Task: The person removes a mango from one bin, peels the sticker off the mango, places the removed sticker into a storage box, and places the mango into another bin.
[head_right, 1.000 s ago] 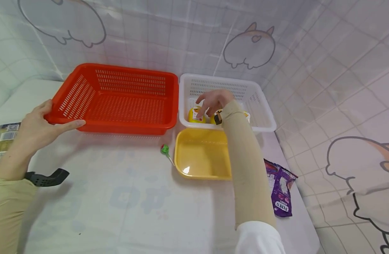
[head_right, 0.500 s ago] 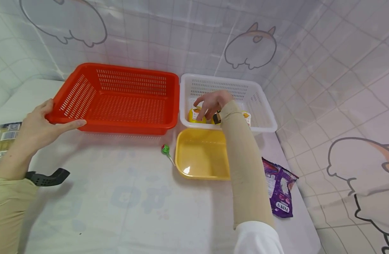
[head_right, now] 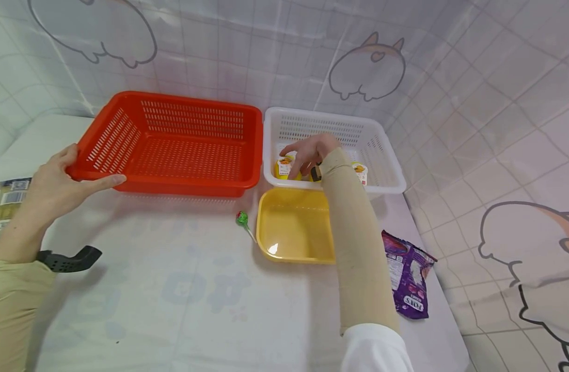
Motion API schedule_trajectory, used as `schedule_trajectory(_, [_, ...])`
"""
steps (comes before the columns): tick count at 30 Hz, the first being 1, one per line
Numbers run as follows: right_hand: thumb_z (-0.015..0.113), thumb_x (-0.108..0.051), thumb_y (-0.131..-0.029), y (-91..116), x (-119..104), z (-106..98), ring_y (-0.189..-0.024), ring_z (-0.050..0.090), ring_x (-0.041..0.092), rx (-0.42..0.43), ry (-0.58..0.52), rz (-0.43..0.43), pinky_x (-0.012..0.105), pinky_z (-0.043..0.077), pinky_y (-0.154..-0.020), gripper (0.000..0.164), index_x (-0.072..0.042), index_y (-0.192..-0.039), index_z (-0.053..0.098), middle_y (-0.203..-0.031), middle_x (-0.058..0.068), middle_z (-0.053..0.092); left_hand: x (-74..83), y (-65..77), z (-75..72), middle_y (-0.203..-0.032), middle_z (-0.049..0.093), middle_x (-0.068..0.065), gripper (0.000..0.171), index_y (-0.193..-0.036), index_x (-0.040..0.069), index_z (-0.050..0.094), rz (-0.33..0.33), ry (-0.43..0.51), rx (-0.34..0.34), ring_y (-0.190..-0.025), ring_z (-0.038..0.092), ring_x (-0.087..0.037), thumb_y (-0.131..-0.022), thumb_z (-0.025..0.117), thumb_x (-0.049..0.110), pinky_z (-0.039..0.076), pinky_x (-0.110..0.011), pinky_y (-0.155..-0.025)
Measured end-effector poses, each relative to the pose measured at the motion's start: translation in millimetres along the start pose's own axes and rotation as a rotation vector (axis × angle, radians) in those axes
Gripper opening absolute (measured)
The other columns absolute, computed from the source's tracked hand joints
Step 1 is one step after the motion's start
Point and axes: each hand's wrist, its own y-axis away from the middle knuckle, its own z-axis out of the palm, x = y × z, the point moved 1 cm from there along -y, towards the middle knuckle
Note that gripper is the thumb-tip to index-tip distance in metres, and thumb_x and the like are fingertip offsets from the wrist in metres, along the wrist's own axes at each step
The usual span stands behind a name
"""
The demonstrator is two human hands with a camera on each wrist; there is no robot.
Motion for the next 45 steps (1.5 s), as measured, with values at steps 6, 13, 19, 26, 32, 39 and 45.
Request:
schedule_trajectory(6, [0.081,-0.012,-0.084,-4,1,1,-0.121,0.053,0.031,-0.031,0.019,-0.001,0.047,0.048,-0.107,0.097,-0.028,-0.159,0.021,-0.149,0.011,0.04,-1.2,-1.1,0.6,-0.167,-0.008,-0.018,0.119,-0.16,0.012,-0.004,-0.02,0.001,-0.005,-0.146,0.011,-0.053,-0.082,0.064,0.071,0.031,-0.078,-0.099])
schedule_trajectory(13, [0.084,-0.016,-0.081,-6,1,3,-0.124,0.055,0.033,-0.029,0.037,-0.008,0.047,0.052,-0.102,0.098,-0.029,-0.158,0.023,-0.157,0.007,0.031,-0.8,-0.4,0.6,-0.167,-0.007,-0.018,0.12,-0.16,0.011,-0.004,-0.018,0.007,-0.006,-0.145,0.013,-0.053,-0.081,0.064,0.071,0.033,-0.077,-0.099])
schedule_trajectory(19, [0.084,-0.017,-0.081,-8,0,3,-0.125,0.055,0.033,-0.021,0.043,-0.008,0.047,0.053,-0.101,0.098,-0.029,-0.157,0.023,-0.16,0.008,0.025,1.7,1.3,-1.5,-0.167,-0.007,-0.019,0.119,-0.16,0.01,-0.003,-0.014,0.006,-0.007,-0.145,0.013,-0.054,-0.083,0.065,0.069,0.032,-0.077,-0.099])
schedule_trajectory(26, [0.08,-0.016,-0.085,-9,3,2,-0.12,0.056,0.034,-0.006,0.042,-0.026,0.046,0.054,-0.1,0.092,-0.029,-0.157,0.024,-0.159,0.006,0.027,2.8,2.7,-1.2,-0.167,-0.008,-0.02,0.118,-0.16,0.01,-0.005,-0.016,-0.002,-0.012,-0.145,0.012,-0.055,-0.083,0.064,0.069,0.032,-0.078,-0.098])
schedule_trajectory(32, [0.079,-0.012,-0.086,-4,2,2,-0.115,0.062,0.036,0.016,-0.018,-0.046,0.045,0.057,-0.095,0.092,-0.032,-0.157,0.025,-0.163,0.004,0.019,3.2,3.1,-1.6,-0.167,-0.007,-0.021,0.118,-0.16,0.011,-0.005,-0.009,-0.003,-0.01,-0.144,0.014,-0.055,-0.083,0.064,0.069,0.031,-0.077,-0.099])
schedule_trajectory(39, [0.084,-0.012,-0.081,-3,3,-5,-0.128,0.052,0.032,0.063,-0.027,-0.098,0.045,0.057,-0.094,0.1,-0.034,-0.158,0.024,-0.165,0.004,0.017,4.4,4.1,-2.3,-0.167,-0.008,-0.02,0.117,-0.16,0.011,-0.005,-0.011,-0.004,-0.007,-0.145,0.011,-0.054,-0.084,0.064,0.069,0.031,-0.078,-0.099])
schedule_trajectory(45, [0.083,-0.012,-0.081,0,2,-8,-0.132,0.046,0.031,0.071,-0.02,-0.094,0.046,0.056,-0.097,0.1,-0.035,-0.158,0.024,-0.164,0.001,0.018,3.3,3.3,-2.3,-0.167,-0.008,-0.02,0.118,-0.16,0.012,-0.005,-0.017,-0.006,-0.014,-0.145,0.011,-0.054,-0.083,0.063,0.07,0.031,-0.078,-0.098])
